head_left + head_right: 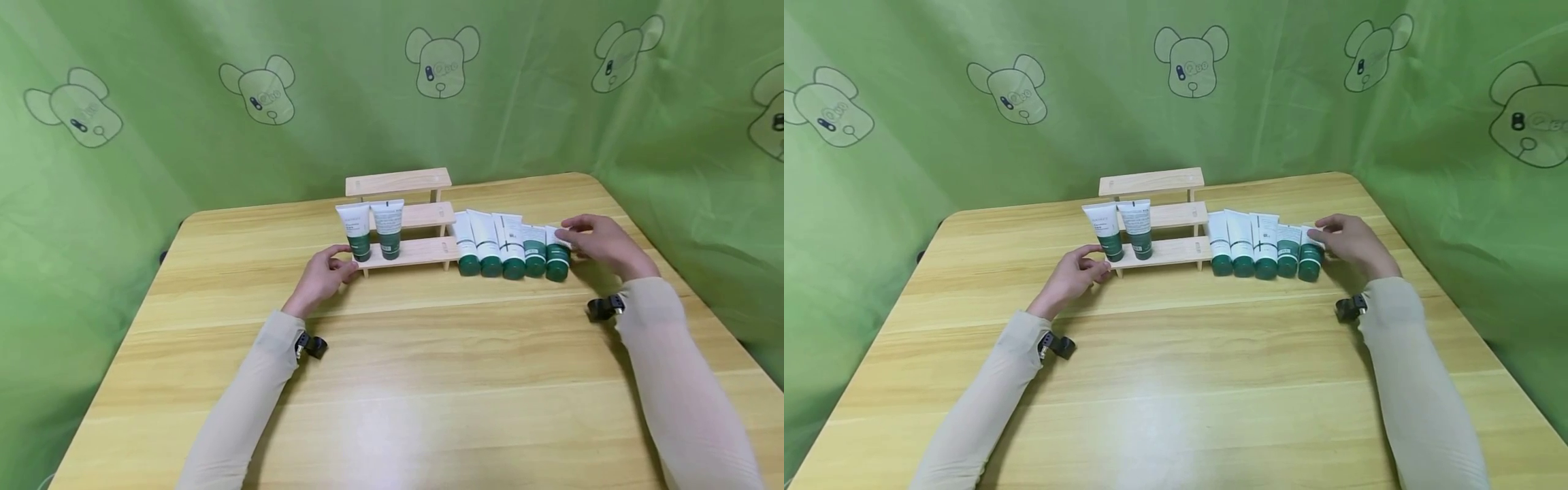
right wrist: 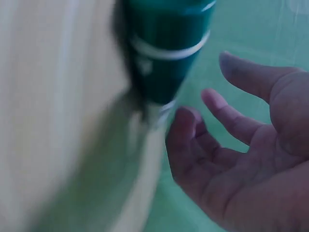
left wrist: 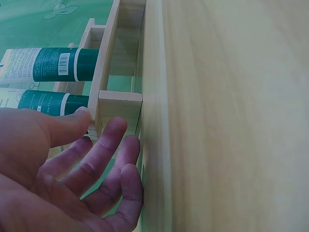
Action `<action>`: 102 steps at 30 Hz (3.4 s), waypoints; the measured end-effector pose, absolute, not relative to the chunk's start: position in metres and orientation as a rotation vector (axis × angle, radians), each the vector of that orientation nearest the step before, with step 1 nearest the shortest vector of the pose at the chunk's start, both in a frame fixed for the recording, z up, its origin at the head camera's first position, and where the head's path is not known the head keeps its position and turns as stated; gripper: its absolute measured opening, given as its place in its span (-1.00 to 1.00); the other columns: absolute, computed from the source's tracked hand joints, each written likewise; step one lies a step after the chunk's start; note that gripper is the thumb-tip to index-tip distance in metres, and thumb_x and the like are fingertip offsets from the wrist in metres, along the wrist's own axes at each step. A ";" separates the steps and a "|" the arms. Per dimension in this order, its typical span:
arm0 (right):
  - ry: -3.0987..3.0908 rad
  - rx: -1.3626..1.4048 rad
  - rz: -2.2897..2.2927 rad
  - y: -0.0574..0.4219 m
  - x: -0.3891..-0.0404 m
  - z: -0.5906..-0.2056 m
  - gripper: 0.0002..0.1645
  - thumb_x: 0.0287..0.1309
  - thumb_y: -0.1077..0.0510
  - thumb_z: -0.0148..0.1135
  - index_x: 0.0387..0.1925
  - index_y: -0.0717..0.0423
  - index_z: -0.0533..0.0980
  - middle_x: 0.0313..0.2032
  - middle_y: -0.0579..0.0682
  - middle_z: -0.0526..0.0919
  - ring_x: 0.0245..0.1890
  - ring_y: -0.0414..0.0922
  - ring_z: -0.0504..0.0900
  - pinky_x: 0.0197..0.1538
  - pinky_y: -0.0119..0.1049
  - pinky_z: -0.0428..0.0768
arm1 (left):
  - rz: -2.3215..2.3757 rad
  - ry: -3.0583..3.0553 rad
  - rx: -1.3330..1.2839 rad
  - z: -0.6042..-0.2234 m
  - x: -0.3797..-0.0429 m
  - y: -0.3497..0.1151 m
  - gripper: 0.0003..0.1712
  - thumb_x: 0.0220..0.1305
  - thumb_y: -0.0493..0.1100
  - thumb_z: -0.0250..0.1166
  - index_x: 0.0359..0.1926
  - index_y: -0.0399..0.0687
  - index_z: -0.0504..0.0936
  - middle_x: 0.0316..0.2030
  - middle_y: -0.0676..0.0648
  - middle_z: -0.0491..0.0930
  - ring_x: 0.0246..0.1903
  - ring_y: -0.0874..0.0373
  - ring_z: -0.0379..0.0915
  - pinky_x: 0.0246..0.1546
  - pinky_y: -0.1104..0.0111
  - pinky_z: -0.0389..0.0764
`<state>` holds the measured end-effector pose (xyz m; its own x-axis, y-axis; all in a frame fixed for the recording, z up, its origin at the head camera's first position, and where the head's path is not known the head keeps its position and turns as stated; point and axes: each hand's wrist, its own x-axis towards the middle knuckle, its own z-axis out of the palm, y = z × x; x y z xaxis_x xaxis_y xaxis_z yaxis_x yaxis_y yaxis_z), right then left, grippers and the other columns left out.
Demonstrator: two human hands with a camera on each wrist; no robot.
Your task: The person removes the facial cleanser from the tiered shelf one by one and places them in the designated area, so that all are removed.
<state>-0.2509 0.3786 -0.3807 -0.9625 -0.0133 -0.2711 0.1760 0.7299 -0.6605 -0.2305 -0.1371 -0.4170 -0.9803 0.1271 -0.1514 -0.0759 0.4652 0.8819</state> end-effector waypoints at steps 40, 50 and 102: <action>2.849 -0.360 -1.620 0.202 -0.231 -0.300 -0.46 0.35 -0.08 0.34 0.25 0.01 0.46 0.11 0.00 0.63 0.05 -0.15 0.56 0.03 -0.34 0.55 | 1.527 2.514 0.032 -0.416 -0.231 -0.138 -0.47 0.46 -0.09 0.29 0.39 0.01 0.46 -0.17 -0.19 0.70 -0.26 0.01 0.60 -0.48 0.41 0.45; 2.723 -0.450 -1.739 0.162 -0.235 -0.302 -0.45 0.31 0.05 0.40 0.20 0.10 0.38 0.11 0.07 0.63 0.04 -0.13 0.59 0.09 -0.29 0.59 | 1.530 2.522 0.038 -0.415 -0.231 -0.137 -0.47 0.45 -0.10 0.30 0.39 -0.01 0.47 -0.15 -0.22 0.71 -0.23 0.00 0.62 -0.42 0.39 0.49; 2.682 -0.326 -1.617 0.119 -0.245 -0.336 -0.63 0.40 0.03 0.30 0.13 0.07 0.52 0.10 0.04 0.64 0.13 0.00 0.62 0.13 -0.07 0.63 | 1.544 2.505 0.039 -0.415 -0.231 -0.136 -0.47 0.45 -0.13 0.31 0.39 -0.02 0.47 -0.11 -0.24 0.71 -0.19 -0.01 0.63 -0.35 0.39 0.54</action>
<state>-0.2452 0.1190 -0.3358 -0.9786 -0.1726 0.1124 -0.1800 0.4513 -0.8740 -0.2314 -0.1365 -0.4150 -0.9800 0.1257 -0.1543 -0.0814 0.4545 0.8870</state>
